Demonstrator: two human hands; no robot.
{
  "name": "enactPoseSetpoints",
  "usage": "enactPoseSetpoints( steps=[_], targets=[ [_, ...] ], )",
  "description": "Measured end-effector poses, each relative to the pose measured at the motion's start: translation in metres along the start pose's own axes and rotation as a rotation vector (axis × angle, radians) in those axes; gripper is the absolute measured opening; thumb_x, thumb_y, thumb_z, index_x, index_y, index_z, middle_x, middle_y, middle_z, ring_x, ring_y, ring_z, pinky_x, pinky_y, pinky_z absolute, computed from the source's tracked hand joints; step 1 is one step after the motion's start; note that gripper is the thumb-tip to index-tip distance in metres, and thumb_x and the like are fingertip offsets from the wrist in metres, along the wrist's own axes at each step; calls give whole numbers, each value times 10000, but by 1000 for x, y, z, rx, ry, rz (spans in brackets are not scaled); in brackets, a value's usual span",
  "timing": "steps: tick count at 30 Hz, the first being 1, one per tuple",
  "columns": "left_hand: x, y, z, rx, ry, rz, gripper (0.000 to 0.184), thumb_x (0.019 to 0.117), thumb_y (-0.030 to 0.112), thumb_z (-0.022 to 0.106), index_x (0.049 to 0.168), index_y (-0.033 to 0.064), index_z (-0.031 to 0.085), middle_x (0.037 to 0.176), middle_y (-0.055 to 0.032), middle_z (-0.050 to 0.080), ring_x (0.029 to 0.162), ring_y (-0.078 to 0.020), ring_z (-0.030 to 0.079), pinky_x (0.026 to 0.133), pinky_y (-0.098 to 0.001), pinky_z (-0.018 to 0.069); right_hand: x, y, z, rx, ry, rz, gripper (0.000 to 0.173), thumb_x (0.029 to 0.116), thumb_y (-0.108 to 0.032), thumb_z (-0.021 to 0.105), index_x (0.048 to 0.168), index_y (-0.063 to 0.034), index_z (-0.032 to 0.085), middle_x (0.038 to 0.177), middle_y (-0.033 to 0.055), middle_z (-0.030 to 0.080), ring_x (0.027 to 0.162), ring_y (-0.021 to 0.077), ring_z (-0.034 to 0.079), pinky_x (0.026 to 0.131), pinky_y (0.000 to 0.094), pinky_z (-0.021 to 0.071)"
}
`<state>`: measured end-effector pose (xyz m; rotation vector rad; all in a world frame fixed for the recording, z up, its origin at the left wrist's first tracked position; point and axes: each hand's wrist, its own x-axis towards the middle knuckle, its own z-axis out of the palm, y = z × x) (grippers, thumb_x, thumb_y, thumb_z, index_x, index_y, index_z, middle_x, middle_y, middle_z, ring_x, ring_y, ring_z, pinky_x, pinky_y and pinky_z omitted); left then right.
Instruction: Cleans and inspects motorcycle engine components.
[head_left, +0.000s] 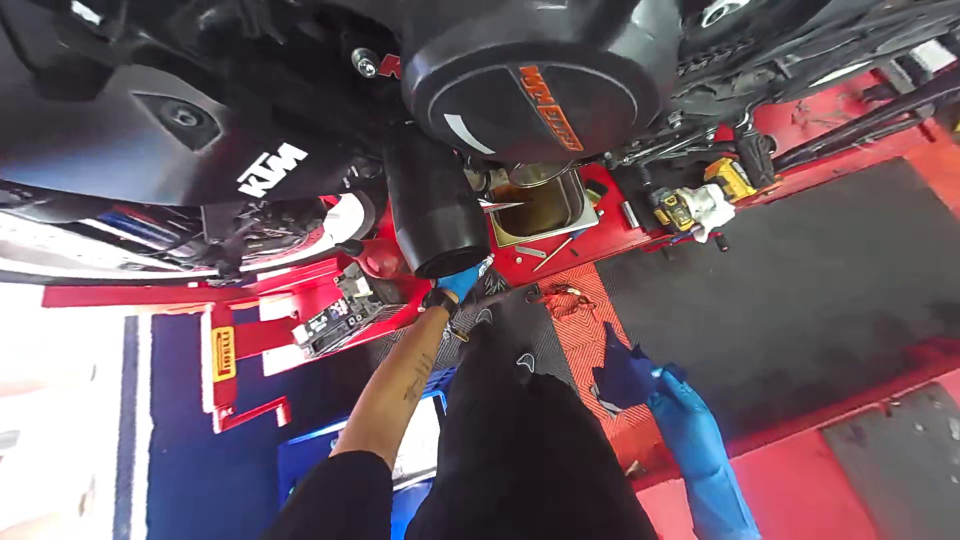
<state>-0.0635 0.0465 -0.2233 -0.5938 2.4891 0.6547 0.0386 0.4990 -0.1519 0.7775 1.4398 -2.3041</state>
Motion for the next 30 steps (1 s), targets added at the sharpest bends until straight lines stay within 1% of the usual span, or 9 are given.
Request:
enactPoseSetpoints(
  steps=[3, 7, 8, 10, 12, 14, 18, 23, 30],
  targets=[
    [-59, 12, 17, -419, 22, 145, 461, 1085, 386, 444, 1359, 72, 641, 1267, -141, 699, 1206, -272, 657, 1076, -509, 492, 2, 2, 47, -53, -118, 22, 211, 1058, -96, 437, 1057, -50, 643, 949, 67, 728, 857, 142, 710, 813, 328, 613],
    [-151, 47, 65, -1114, -442, 213, 698, 1084, 552, 305, 1510, 14, 432, 1435, -159, 576, 1301, -242, 583, 1091, -471, 496, 8, 21, 114, -295, -371, -2, 274, 1047, -125, 477, 1257, 5, 597, 1111, 111, 703, 968, 200, 698, 870, 379, 605],
    [-163, 56, 69, -1227, -451, 213, 739, 1065, 603, 307, 1499, 18, 431, 1402, -135, 597, 1281, -200, 589, 1097, -438, 497, 10, 30, 124, -344, -453, 8, 343, 1055, -197, 489, 1311, 12, 577, 1160, 128, 697, 1012, 222, 696, 901, 403, 602],
    [-175, 70, 57, -1325, -317, 156, 611, 1097, 481, 346, 1433, -8, 491, 1277, -131, 665, 1174, -173, 648, 1050, -401, 533, 11, 43, 141, -341, -544, 72, 528, 1065, -435, 469, 1358, -5, 554, 1202, 125, 686, 1059, 229, 689, 920, 422, 601],
    [-174, 77, 38, -1174, -73, 198, 411, 1106, 285, 428, 1248, -50, 619, 1085, -116, 726, 1016, -130, 703, 966, -348, 577, 17, 46, 153, -245, -570, 180, 607, 1072, -526, 375, 1346, -14, 551, 1197, 129, 679, 1064, 244, 684, 910, 458, 601],
    [-169, 72, 34, -893, 161, 386, 334, 1074, 239, 512, 1086, -37, 699, 981, -99, 740, 951, -118, 711, 918, -346, 584, 25, 47, 163, -203, -616, 258, 633, 1098, -516, 274, 1391, -19, 534, 1228, 139, 683, 1088, 254, 690, 909, 472, 604],
    [-163, 71, 37, -330, 381, 594, 632, 1041, 544, 418, 1271, 25, 696, 1387, -141, 638, 1353, -298, 546, 1162, -498, 407, 19, 46, 196, -173, -608, 267, 566, 1113, -477, 233, 1336, -73, 560, 1163, 51, 691, 1078, 126, 658, 934, 341, 560],
    [-143, 78, 32, -129, 871, 594, 511, 1021, 385, 453, 855, -1, 742, 872, -173, 728, 872, -317, 711, 807, -456, 584, 1, 43, 218, 21, -664, 172, 575, 1120, -445, 220, 1457, -50, 467, 1372, 94, 600, 1294, 150, 555, 1116, 373, 457],
    [-156, 107, 15, -584, 777, 247, 462, 1056, 261, 486, 690, 35, 655, 593, -34, 606, 567, -117, 616, 572, -342, 532, 2, 56, 204, 102, -760, 148, 755, 1067, -580, 332, 1559, -8, 335, 1527, 136, 498, 1407, 212, 484, 1185, 421, 412]
  ],
)
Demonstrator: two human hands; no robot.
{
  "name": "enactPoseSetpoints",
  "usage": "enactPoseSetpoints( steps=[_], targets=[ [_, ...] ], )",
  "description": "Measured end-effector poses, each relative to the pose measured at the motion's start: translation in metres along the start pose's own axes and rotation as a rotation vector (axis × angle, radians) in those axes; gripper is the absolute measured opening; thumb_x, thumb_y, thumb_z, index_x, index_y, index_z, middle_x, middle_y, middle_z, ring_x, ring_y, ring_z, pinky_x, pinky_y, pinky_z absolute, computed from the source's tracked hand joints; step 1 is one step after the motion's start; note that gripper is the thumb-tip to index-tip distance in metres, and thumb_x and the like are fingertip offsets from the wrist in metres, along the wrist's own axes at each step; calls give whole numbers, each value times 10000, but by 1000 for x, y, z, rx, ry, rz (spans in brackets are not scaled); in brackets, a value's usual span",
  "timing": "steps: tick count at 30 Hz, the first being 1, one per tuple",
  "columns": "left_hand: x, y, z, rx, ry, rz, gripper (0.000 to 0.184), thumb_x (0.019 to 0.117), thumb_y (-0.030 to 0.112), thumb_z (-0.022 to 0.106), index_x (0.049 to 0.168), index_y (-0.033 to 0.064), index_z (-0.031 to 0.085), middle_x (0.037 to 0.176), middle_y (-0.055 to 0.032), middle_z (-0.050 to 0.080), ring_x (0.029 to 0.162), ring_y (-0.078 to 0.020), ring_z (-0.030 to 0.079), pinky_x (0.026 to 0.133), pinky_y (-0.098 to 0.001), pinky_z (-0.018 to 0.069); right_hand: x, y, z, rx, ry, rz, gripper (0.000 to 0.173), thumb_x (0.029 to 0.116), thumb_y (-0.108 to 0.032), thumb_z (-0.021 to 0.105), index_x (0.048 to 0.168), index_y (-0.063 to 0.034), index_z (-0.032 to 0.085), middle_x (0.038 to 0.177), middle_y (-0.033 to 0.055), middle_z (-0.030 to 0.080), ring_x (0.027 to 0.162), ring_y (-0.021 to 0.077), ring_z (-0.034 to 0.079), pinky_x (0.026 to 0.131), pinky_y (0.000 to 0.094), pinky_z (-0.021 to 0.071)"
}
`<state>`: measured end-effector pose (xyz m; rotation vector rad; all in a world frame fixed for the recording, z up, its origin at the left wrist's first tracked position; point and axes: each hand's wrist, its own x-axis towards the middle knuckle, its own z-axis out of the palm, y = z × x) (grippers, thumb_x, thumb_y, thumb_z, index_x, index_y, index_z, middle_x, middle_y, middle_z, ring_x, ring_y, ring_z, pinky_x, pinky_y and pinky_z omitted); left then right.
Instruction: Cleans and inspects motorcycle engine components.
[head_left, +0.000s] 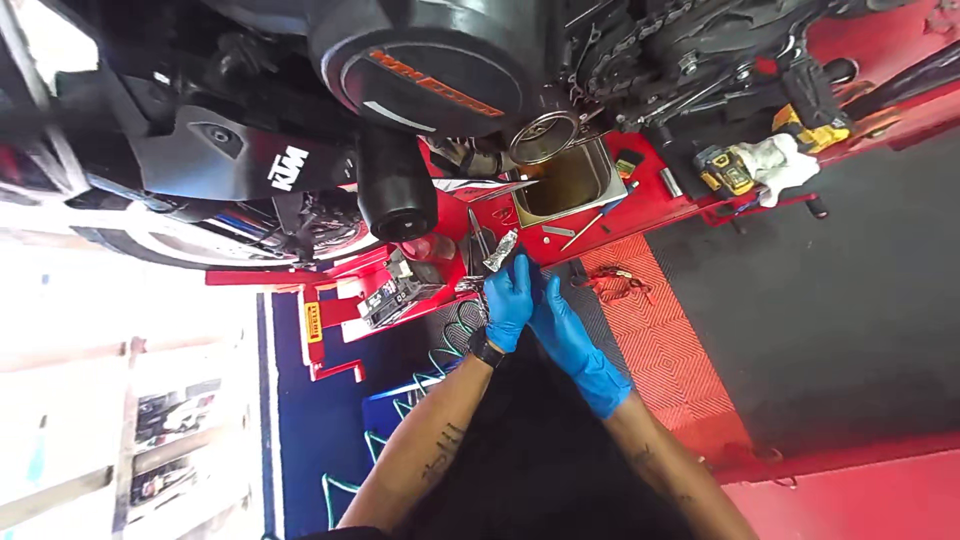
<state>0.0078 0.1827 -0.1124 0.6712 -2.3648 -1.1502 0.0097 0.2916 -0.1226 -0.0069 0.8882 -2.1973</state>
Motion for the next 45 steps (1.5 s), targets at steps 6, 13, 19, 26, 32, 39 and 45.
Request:
enactPoseSetpoints(
  steps=[6, 13, 19, 26, 32, 39, 45],
  targets=[
    [13, 26, -3, -198, -25, -306, 486, 1090, 285, 453, 702, 57, 638, 616, -21, 602, 602, -119, 623, 611, -354, 541, -11, 2, 0, 63, 58, 36, 732, 1030, -586, 451, 1454, 10, 445, 1343, 141, 631, 1237, 199, 617, 1080, 365, 499],
    [39, 39, -12, -553, 38, -568, 467, 1116, 331, 399, 1030, -33, 680, 967, -156, 710, 941, -212, 698, 874, -413, 586, -13, 8, 0, 185, -35, -7, 743, 1064, -569, 367, 1444, 63, 459, 1425, 193, 591, 1324, 265, 571, 1150, 423, 439],
    [45, 28, -24, -585, -74, -620, 517, 1117, 420, 352, 1233, -1, 629, 1087, -151, 694, 1021, -210, 676, 916, -420, 569, -18, -6, -6, -38, -75, -98, 739, 1041, -615, 387, 1216, 51, 655, 1378, 189, 622, 1294, 268, 591, 1085, 406, 495],
    [20, 33, -47, -492, -401, -537, 540, 1104, 406, 414, 1492, 33, 452, 1374, -124, 616, 1246, -179, 606, 1061, -377, 514, 8, -14, 11, -561, 209, -138, 177, 961, -182, 693, 1014, -15, 717, 842, 38, 732, 769, 96, 706, 748, 291, 606],
    [17, -5, -80, -491, -456, -290, 571, 1104, 263, 407, 1619, 76, 248, 1558, -113, 474, 1393, -221, 500, 1144, -409, 447, 22, -12, 23, -535, 192, -210, 279, 924, -214, 724, 675, -100, 672, 816, -43, 617, 798, 30, 564, 729, 217, 472],
    [45, 5, -95, -419, -388, -428, 431, 1092, 225, 456, 1448, -18, 481, 1231, -141, 673, 1061, -180, 682, 930, -356, 583, 76, -2, 60, -299, 239, -429, 137, 940, -147, 697, 911, -13, 696, 1228, 120, 713, 1203, 160, 642, 1025, 324, 520],
    [133, 25, -109, -443, -383, -615, 368, 1124, 269, 361, 1327, 45, 570, 1142, -80, 707, 1047, -146, 686, 922, -335, 580, 132, -3, 89, -225, 182, -615, 273, 927, -66, 705, 1165, 56, 652, 1137, 121, 700, 1099, 144, 664, 991, 322, 551]
  ],
)
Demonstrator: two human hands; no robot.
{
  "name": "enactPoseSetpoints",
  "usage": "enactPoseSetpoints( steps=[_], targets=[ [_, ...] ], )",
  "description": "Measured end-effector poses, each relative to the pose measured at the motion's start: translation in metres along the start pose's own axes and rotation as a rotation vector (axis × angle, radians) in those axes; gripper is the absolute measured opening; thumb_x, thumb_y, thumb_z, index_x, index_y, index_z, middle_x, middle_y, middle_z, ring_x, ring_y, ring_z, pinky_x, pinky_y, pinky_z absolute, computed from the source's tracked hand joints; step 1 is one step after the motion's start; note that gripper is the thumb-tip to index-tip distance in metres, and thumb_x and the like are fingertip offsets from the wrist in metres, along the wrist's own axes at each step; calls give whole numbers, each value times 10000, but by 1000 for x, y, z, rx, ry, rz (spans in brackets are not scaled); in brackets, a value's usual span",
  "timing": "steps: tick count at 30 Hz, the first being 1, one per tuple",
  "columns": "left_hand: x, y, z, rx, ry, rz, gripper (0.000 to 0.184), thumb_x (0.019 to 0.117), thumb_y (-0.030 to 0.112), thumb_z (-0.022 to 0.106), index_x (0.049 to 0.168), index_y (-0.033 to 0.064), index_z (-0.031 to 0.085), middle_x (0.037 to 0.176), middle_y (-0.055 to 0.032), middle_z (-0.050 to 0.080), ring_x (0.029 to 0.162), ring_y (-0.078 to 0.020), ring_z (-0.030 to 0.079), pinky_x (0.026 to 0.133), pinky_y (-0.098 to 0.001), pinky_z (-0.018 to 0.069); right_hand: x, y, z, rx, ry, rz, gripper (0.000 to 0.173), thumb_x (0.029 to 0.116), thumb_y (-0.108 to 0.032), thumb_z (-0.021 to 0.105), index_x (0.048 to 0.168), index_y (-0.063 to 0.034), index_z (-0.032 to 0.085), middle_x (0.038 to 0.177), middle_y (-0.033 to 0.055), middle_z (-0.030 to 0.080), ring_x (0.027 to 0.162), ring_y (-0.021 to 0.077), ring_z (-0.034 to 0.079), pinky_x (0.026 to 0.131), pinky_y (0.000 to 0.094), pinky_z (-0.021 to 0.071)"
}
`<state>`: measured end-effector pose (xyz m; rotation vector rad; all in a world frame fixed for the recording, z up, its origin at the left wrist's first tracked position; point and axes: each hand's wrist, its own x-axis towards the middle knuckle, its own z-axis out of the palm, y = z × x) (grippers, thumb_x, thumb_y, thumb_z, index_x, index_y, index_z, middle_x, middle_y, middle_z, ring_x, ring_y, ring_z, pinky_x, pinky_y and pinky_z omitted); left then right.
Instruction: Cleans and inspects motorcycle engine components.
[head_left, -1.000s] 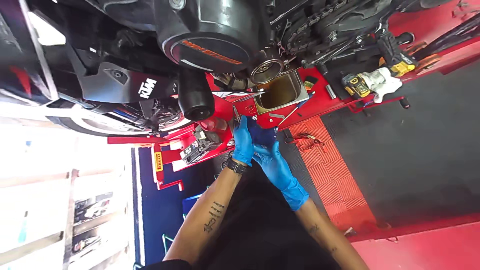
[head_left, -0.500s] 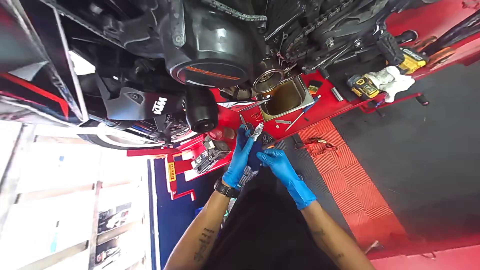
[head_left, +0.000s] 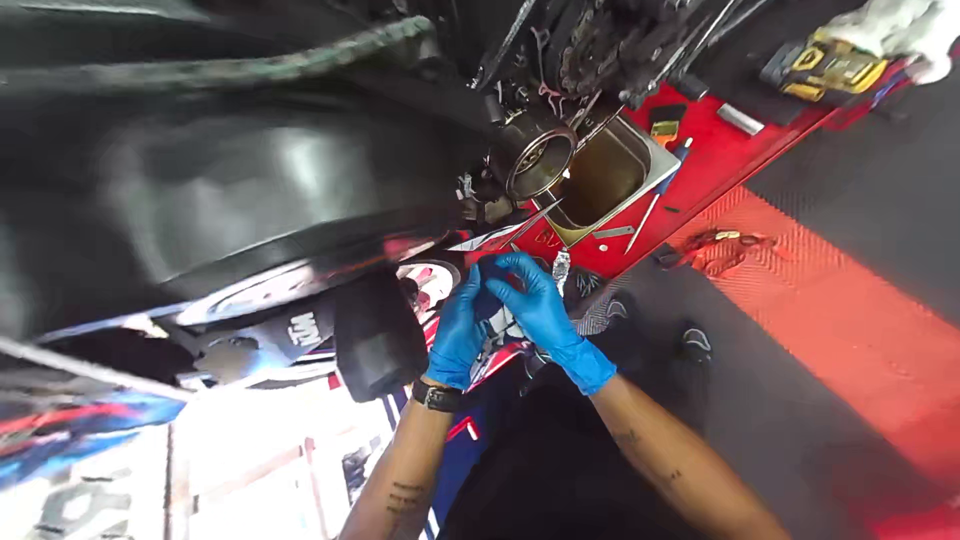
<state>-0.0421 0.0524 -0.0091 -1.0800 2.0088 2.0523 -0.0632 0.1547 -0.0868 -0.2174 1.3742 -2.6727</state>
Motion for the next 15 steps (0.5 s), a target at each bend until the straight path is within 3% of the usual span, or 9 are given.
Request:
enactPoseSetpoints(
  steps=[2, 4, 5, 8, 12, 15],
  targets=[
    [14, 10, 1, 7, -106, 27, 412, 1129, 305, 328, 1398, 75, 539, 1281, -62, 672, 1187, -137, 637, 1008, -337, 542, 22, 11, 15, 1, 230, -116, 203, 918, -9, 690, 1103, 75, 687, 1071, 143, 725, 1044, 166, 696, 959, 327, 577],
    [28, 10, -1, 83, -127, 134, 397, 1128, 250, 321, 1401, 43, 522, 1326, -64, 646, 1226, -120, 610, 1030, -314, 523, 41, 22, 28, -43, 401, -192, 205, 909, -12, 704, 1098, 67, 707, 1050, 151, 737, 1012, 188, 715, 937, 345, 595],
    [34, 10, -3, 134, -113, 184, 382, 1123, 208, 322, 1379, 18, 533, 1295, -64, 654, 1200, -113, 617, 1025, -306, 521, 48, 25, 34, -56, 417, -203, 234, 910, -36, 712, 1125, 55, 714, 1075, 151, 739, 1028, 196, 716, 943, 358, 598],
    [48, 18, -4, 283, -71, 234, 309, 1081, 118, 346, 1180, 25, 624, 1006, -34, 714, 935, -103, 688, 835, -299, 593, 60, 27, 45, -71, 351, -225, 297, 918, -64, 710, 1200, 27, 718, 1220, 158, 710, 1164, 208, 677, 1018, 369, 567],
    [55, 28, -15, 442, -202, 258, 359, 1109, 178, 378, 1238, -12, 654, 1149, -59, 708, 1096, -113, 653, 1003, -318, 532, 75, 32, 51, -180, 543, -317, 221, 919, -18, 699, 1129, 16, 759, 1115, 155, 731, 1049, 186, 706, 912, 312, 602],
    [56, 26, -19, 440, -165, 301, 356, 1106, 170, 377, 1268, -24, 627, 1174, -66, 698, 1107, -117, 654, 1006, -325, 538, 87, 36, 57, -329, 626, -407, 233, 918, -42, 720, 1143, -6, 767, 1086, 151, 730, 1000, 183, 707, 867, 299, 604]
  ],
)
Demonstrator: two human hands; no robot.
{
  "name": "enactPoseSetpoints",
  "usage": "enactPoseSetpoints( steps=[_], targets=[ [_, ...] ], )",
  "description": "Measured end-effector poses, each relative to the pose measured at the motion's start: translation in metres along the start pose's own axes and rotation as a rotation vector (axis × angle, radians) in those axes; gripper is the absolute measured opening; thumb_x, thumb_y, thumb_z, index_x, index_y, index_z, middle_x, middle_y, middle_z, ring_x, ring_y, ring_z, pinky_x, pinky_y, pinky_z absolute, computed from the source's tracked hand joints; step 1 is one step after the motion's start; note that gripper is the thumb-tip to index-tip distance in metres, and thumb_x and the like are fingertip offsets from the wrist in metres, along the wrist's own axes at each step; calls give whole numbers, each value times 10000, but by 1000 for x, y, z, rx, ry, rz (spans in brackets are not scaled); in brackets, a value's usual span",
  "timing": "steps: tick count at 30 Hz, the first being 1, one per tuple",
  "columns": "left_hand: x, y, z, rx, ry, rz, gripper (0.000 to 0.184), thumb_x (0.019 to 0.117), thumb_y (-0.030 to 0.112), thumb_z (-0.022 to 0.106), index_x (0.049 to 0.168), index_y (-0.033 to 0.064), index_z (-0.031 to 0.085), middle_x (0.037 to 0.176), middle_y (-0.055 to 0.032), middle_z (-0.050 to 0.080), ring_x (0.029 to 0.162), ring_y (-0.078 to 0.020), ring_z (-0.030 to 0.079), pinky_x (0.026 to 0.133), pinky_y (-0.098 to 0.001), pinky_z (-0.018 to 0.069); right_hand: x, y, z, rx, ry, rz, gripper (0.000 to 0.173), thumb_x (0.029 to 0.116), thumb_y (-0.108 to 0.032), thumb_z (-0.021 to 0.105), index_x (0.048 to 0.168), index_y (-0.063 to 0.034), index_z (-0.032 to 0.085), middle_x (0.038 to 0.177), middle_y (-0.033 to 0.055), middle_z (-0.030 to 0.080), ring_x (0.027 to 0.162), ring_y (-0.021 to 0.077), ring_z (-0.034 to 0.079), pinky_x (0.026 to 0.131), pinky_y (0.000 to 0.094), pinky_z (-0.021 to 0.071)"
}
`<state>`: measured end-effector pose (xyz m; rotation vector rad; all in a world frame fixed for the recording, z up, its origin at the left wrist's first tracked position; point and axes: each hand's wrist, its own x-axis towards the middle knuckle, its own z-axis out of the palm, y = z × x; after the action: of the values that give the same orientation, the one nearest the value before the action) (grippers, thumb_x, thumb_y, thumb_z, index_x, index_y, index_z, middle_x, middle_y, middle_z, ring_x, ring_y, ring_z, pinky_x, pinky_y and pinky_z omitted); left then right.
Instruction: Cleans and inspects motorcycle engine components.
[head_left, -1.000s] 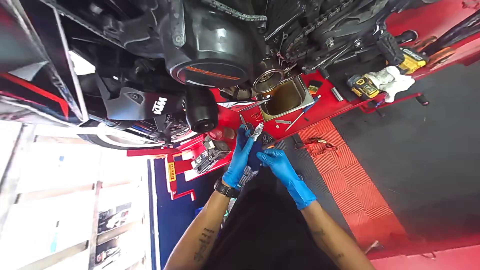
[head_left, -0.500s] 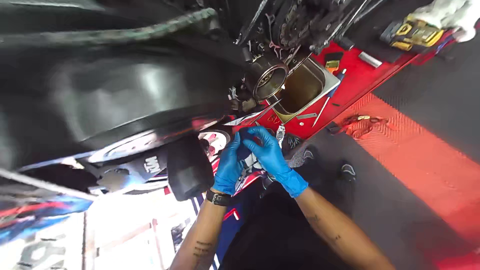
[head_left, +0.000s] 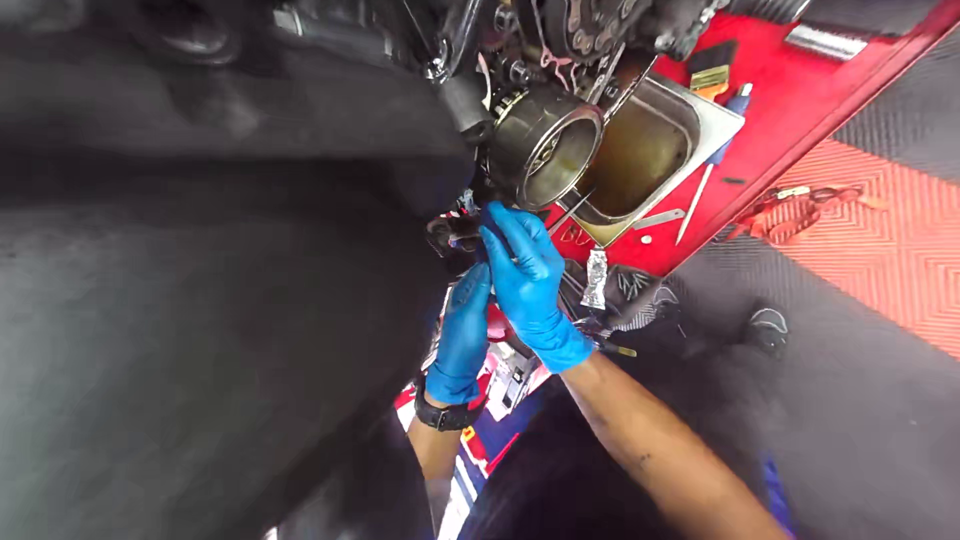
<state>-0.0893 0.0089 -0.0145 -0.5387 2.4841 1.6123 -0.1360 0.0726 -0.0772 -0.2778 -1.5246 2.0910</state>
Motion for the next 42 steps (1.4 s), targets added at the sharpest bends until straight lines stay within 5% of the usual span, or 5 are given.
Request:
enactPoseSetpoints(
  steps=[5, 10, 17, 25, 42],
  targets=[
    [3, 4, -2, -55, 103, 57, 343, 1101, 131, 339, 1303, -23, 569, 1186, -66, 671, 1126, -114, 637, 1030, -323, 524, 8, -7, 18, -126, 36, -157, 257, 911, -42, 712, 1160, -3, 761, 1139, 190, 722, 1054, 238, 698, 905, 322, 584],
    [8, 25, 15, -69, 279, -14, 323, 1101, 61, 298, 1243, -65, 560, 1032, -67, 684, 963, -87, 665, 928, -264, 546, 12, -7, 31, -254, 0, -147, 281, 909, -32, 684, 1179, -27, 762, 1184, 192, 711, 1049, 272, 694, 882, 335, 578],
    [10, 5, -5, -65, 164, 11, 330, 1096, 100, 337, 1249, -12, 607, 1106, -48, 707, 1052, -103, 669, 980, -308, 548, 7, -4, 30, -338, -74, -118, 305, 913, -44, 673, 1207, -39, 751, 1173, 180, 707, 1016, 279, 690, 857, 349, 582],
    [2, 8, -3, -57, 144, -27, 338, 1097, 89, 296, 1239, 5, 591, 1090, 6, 698, 1050, -39, 654, 978, -245, 534, -3, 1, 32, -346, -68, -109, 263, 924, -54, 665, 1166, -6, 758, 1127, 184, 716, 1003, 269, 696, 875, 330, 576],
    [3, -7, -14, -88, 105, -43, 356, 1103, 115, 328, 1190, -14, 648, 1079, -74, 720, 1043, -130, 680, 982, -337, 552, -9, 2, 29, -483, -196, -42, 308, 930, -64, 627, 1214, -2, 728, 1102, 159, 698, 1007, 265, 678, 866, 332, 573]
  ],
)
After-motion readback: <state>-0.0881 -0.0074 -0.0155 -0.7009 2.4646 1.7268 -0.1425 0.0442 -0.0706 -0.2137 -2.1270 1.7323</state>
